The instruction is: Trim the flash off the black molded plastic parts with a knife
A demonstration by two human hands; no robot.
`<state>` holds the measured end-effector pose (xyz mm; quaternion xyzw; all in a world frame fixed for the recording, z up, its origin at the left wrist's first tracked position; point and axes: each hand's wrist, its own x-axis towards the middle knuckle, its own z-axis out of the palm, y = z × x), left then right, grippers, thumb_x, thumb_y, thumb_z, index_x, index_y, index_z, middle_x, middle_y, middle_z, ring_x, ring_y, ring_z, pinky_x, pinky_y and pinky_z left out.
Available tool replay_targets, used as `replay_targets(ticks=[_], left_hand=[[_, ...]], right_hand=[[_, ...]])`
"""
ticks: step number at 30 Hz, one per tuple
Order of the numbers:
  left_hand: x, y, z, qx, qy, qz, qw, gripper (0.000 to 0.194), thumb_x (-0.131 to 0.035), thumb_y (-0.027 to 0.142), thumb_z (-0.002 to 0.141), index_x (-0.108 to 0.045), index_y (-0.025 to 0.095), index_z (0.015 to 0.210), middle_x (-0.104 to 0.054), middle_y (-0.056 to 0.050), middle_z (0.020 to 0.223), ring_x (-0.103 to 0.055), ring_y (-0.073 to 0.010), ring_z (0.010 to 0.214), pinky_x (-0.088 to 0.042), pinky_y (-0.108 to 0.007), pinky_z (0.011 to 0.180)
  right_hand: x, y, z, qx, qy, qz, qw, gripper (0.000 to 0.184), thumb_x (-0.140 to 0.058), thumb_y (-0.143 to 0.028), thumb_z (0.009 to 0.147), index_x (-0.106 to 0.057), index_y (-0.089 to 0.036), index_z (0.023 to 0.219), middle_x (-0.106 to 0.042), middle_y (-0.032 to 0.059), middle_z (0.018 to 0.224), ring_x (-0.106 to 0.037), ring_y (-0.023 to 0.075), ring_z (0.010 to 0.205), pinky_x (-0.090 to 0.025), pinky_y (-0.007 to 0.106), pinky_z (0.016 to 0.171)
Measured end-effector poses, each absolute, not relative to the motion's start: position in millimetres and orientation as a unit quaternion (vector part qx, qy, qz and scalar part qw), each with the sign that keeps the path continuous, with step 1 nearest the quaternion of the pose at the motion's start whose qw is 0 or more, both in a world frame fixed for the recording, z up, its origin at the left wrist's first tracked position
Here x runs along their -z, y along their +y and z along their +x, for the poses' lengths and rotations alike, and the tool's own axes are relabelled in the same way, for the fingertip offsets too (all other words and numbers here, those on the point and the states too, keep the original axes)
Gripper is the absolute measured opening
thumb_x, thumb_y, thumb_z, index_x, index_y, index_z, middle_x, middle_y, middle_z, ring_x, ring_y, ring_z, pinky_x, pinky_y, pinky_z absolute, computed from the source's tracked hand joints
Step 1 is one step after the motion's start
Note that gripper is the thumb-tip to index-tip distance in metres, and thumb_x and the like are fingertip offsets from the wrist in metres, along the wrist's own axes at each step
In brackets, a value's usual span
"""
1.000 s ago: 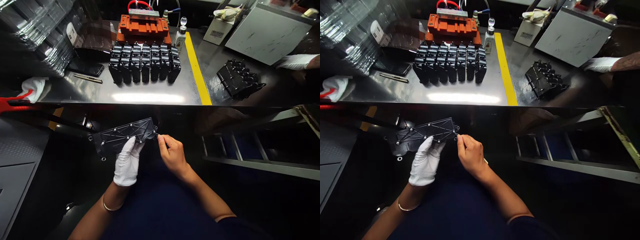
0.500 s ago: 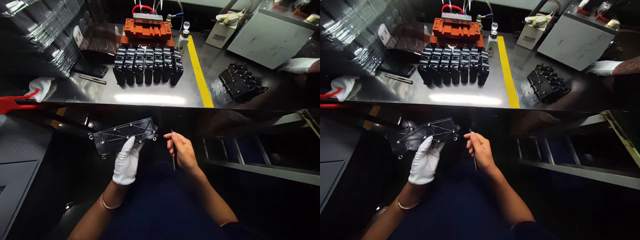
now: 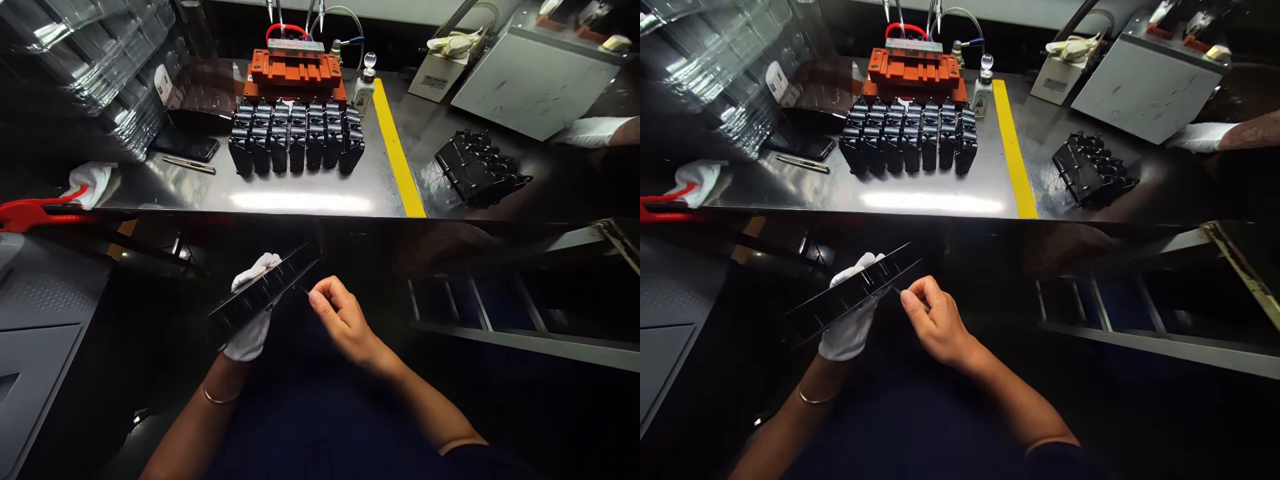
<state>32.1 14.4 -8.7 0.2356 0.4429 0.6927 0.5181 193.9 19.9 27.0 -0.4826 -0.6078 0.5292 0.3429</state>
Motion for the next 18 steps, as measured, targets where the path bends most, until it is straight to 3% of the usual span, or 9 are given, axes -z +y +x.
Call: replay_targets(ticks=[7, 18], left_hand=[[10, 7, 31, -0.733, 0.414, 0.307, 0.443, 0.025, -0.073, 0.042, 0.072, -0.069, 0.026, 0.09, -0.065, -0.004, 0.117, -0.053, -0.0274, 0.12, -0.039, -0.047, 0.105], [7, 2, 35, -0.749, 0.425, 0.297, 0.412, 0.028, -0.076, 0.048, 0.066, -0.066, 0.027, 0.083, -0.064, -0.003, 0.12, -0.049, -0.0289, 0.125, -0.039, -0.048, 0.104]], right_hand=[[-25, 15, 176, -0.493, -0.651, -0.426, 0.389, 0.019, -0.058, -0.034, 0.086, -0.061, -0.018, 0.077, -0.058, 0.0002, 0.067, -0.049, 0.0097, 0.057, -0.039, 0.023, 0.052], [-15, 22, 180, -0.447, -0.622, -0.472, 0.436, 0.018, -0.061, -0.033, 0.084, -0.064, -0.018, 0.075, -0.061, 0.0002, 0.066, -0.052, 0.0106, 0.057, -0.041, 0.023, 0.053]])
